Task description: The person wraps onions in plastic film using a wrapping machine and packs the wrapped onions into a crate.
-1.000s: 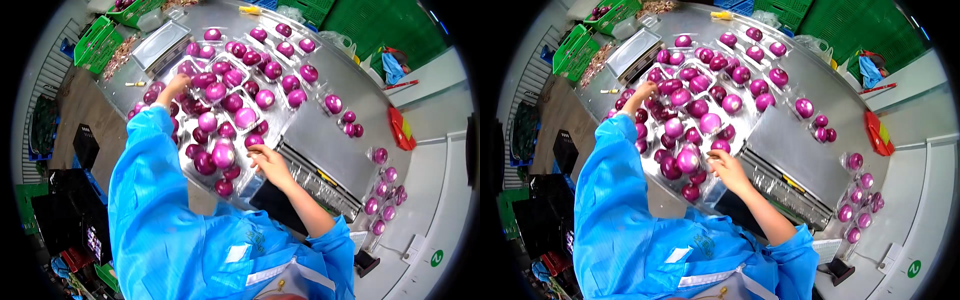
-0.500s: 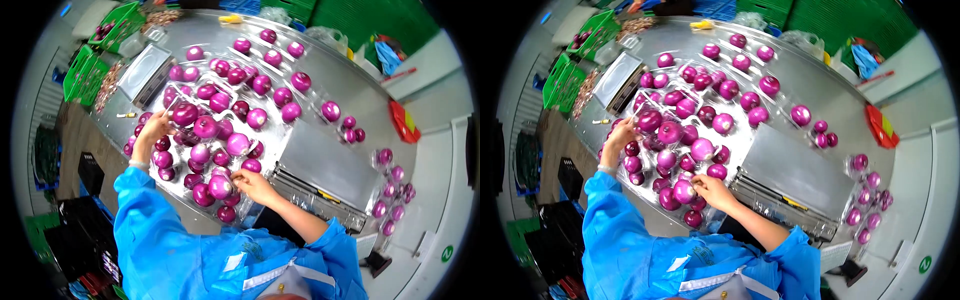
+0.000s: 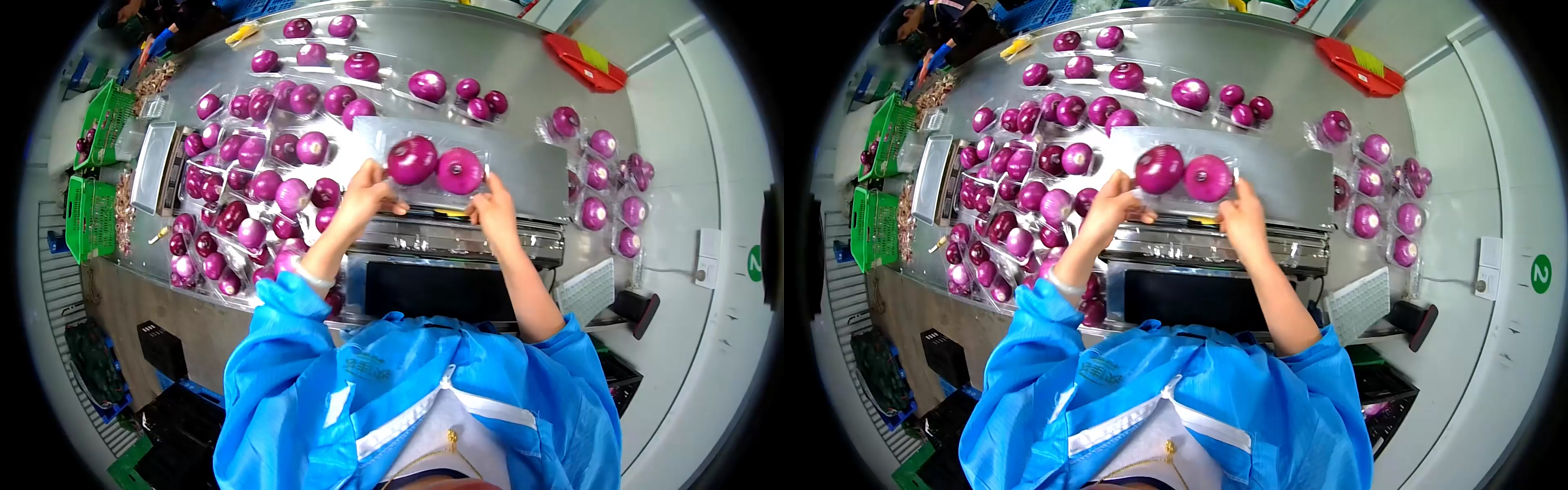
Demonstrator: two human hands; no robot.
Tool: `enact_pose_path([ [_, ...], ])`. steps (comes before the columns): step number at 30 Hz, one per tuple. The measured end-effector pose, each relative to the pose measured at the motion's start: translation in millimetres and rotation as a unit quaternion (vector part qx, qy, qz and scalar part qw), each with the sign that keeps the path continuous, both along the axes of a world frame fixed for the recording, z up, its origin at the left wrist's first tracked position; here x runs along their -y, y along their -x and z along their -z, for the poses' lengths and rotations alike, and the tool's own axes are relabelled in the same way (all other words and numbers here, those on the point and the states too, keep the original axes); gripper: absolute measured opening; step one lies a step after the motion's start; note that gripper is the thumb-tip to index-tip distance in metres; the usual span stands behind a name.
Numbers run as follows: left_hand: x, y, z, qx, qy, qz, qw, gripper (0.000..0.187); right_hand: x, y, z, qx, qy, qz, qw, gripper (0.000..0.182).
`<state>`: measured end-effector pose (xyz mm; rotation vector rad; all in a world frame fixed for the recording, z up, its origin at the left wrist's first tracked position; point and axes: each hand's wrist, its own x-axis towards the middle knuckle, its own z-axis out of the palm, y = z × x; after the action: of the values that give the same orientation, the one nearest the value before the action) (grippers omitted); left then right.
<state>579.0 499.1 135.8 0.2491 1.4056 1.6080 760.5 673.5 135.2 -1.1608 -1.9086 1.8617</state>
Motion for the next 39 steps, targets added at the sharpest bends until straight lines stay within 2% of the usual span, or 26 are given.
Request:
enact_pose_path([
  [3,-39,-32,15,-0.237,0.136,0.08,0.958,0.011,-40,-31,11,0.007,0.001,0.027,1.0,0.056],
  [4,-43,-38,35,-0.397,0.186,0.098,0.893,0.016,-48,-41,19,0.007,-0.005,0.028,1.0,0.055],
  [7,-43,-51,20,-0.403,0.185,0.133,0.887,0.028,-65,-68,18,-0.035,0.021,0.026,0.999,0.053],
  [8,-35,-47,30,-0.353,0.119,0.131,0.919,0.035,-64,-77,12,-0.066,0.021,0.038,0.997,0.053],
  [9,-25,-45,7,-0.302,0.162,0.164,0.925,0.039,-63,-86,8,-0.099,0.02,0.048,0.994,0.052],
  [10,-10,-45,13,-0.4,0.105,0.095,0.905,0.044,-66,-102,6,-0.073,-0.02,0.036,0.997,0.05],
  [11,5,-45,-1,-0.41,0.153,0.062,0.897,0.041,-68,-120,16,-0.056,-0.128,0.051,0.989,0.045],
  [13,37,-39,-7,-0.523,0.249,0.004,0.815,0.02,-72,-155,21,0.071,-0.276,0.074,0.956,0.035],
  [15,53,-47,4,-0.565,0.272,-0.03,0.779,0.019,-62,-171,26,0.171,-0.361,0.043,0.916,0.031],
  [17,46,-69,22,-0.556,0.274,0.02,0.784,0.023,-50,-169,36,0.234,-0.424,0.019,0.874,0.033],
  [19,25,-94,44,-0.603,0.313,0.02,0.734,0.027,-41,-154,50,0.234,-0.45,-0.009,0.861,0.031],
  [20,20,-93,48,-0.562,0.276,0.026,0.779,0.026,-41,-149,56,0.202,-0.465,-0.019,0.862,0.026],
  [21,14,-90,51,-0.519,0.236,0.034,0.821,0.025,-45,-152,57,0.166,-0.414,-0.029,0.895,0.025],
  [23,21,-71,45,-0.286,0.166,0.086,0.94,0.02,-60,-163,53,0.094,-0.308,-0.051,0.945,0.024],
  [24,28,-59,25,-0.216,0.099,0.12,0.964,0.019,-69,-175,42,0.027,-0.106,-0.073,0.991,0.024],
  [25,33,-50,-1,-0.144,0.031,0.153,0.977,0.02,-69,-180,11,-0.025,0.112,-0.041,0.993,0.023],
  [27,32,-33,-59,-0.068,-0.001,0.175,0.982,0.019,-70,-179,-29,-0.212,0.267,-0.026,0.94,0.02],
  [29,25,-6,-93,0.039,-0.133,0.165,0.977,0.02,-77,-156,-58,-0.376,0.286,-0.026,0.881,0.02],
  [31,-11,16,-93,0.073,-0.32,0.123,0.936,0.017,-94,-122,-70,-0.504,0.289,-0.031,0.813,0.023],
  [33,-67,-2,-106,-0.008,-0.272,-0.107,0.956,0.018,-106,-74,-69,-0.478,0.162,0.049,0.862,0.019],
  [34,-90,5,-84,-0.076,-0.275,-0.112,0.952,0.019,-115,-49,-65,-0.451,0.114,0.08,0.881,0.019],
  [35,-107,15,-47,-0.144,-0.279,-0.116,0.942,0.02,-132,-29,-36,-0.405,0.03,0.052,0.912,0.021],
  [36,-119,25,-11,-0.278,-0.158,-0.09,0.943,0.02,-134,-12,-20,-0.299,-0.066,0.064,0.95,0.02],
  [37,-127,31,22,-0.402,-0.031,-0.063,0.913,0.021,-160,2,44,-0.131,-0.176,0.047,0.975,0.021],
  [38,-130,29,51,-0.416,0.028,-0.024,0.909,0.02,-153,8,52,-0.016,-0.236,0.012,0.972,0.024],
  [39,-131,21,60,-0.428,0.088,0.013,0.9,0.019,-145,12,52,0.046,-0.233,-0.03,0.971,0.028],
])
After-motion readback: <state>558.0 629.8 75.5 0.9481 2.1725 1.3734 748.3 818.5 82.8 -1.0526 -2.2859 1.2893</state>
